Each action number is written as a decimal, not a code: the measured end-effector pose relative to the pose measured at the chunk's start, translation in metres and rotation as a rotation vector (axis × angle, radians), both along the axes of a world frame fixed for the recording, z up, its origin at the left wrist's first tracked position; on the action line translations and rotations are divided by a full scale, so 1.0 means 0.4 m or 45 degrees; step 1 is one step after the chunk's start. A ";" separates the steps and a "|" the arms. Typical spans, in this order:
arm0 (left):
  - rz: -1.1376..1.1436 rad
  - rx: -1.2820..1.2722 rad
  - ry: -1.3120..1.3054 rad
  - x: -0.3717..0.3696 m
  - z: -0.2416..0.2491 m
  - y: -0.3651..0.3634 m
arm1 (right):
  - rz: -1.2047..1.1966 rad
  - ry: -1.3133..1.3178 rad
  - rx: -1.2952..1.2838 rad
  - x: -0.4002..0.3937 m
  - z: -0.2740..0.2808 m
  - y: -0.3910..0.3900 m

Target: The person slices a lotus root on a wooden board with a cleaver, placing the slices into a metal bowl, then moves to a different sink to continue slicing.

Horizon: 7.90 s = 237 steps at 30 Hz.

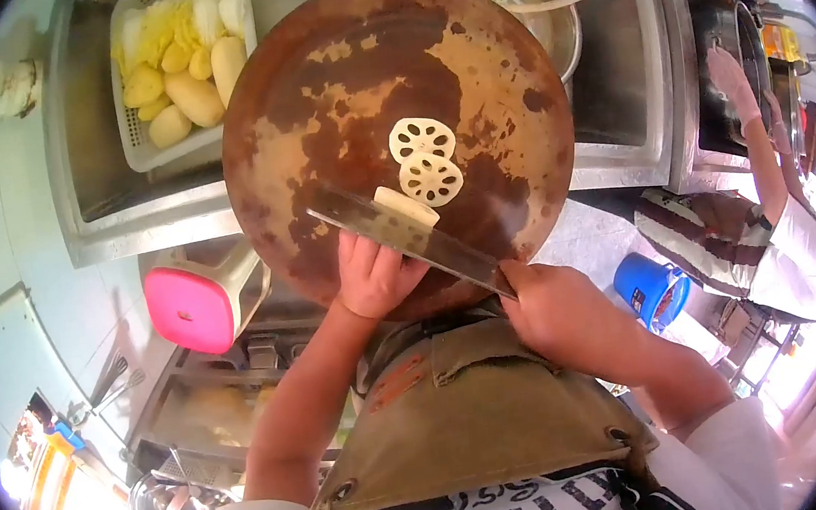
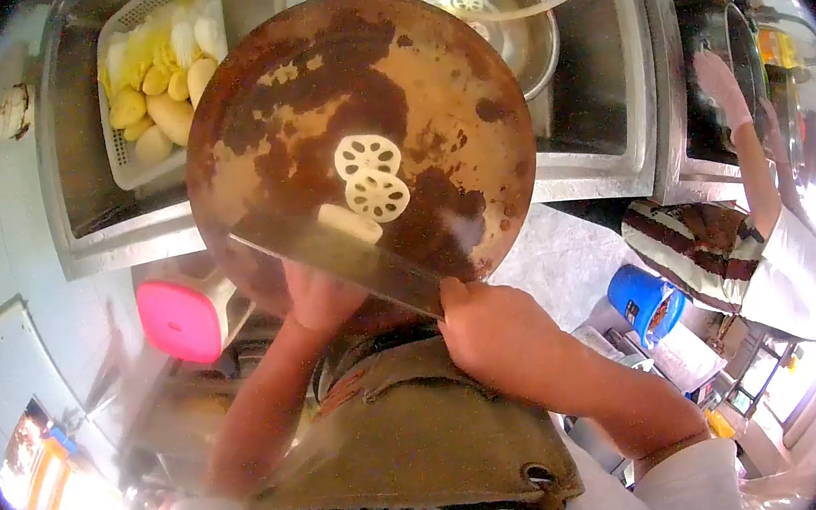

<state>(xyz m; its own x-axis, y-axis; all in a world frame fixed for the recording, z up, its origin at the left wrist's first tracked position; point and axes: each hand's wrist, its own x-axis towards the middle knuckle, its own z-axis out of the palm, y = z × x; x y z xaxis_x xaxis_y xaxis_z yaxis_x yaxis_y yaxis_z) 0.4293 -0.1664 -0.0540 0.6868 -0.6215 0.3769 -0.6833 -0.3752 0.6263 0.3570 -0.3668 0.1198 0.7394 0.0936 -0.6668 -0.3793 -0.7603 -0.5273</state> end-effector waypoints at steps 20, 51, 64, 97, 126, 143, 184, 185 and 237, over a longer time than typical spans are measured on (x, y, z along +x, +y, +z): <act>0.094 -0.113 0.030 -0.011 -0.008 0.004 | 0.102 -0.038 0.010 0.015 -0.033 0.012; 0.274 -0.157 -0.055 0.008 0.042 -0.037 | 0.004 -0.108 0.024 0.143 -0.192 0.001; 0.822 0.072 1.190 0.037 0.195 -0.063 | -0.305 0.025 0.252 0.069 -0.146 -0.002; 0.688 -0.113 1.517 0.023 0.116 -0.047 | -0.173 -0.012 0.197 -0.030 -0.036 0.017; 0.634 -0.206 1.695 0.033 0.133 -0.058 | -0.133 0.026 0.325 0.075 -0.168 0.021; 0.628 -0.410 1.888 0.045 0.119 -0.048 | -0.232 -0.023 0.260 0.063 -0.158 0.048; 0.634 -0.503 1.767 0.043 0.132 -0.052 | -0.173 -0.008 0.353 0.058 -0.166 0.065; 0.674 -0.461 1.754 0.053 0.147 -0.064 | -0.177 -0.007 0.332 0.067 -0.173 0.068; 1.407 0.341 0.573 0.283 0.136 0.073 | -1.242 0.293 1.176 0.158 -0.212 -0.415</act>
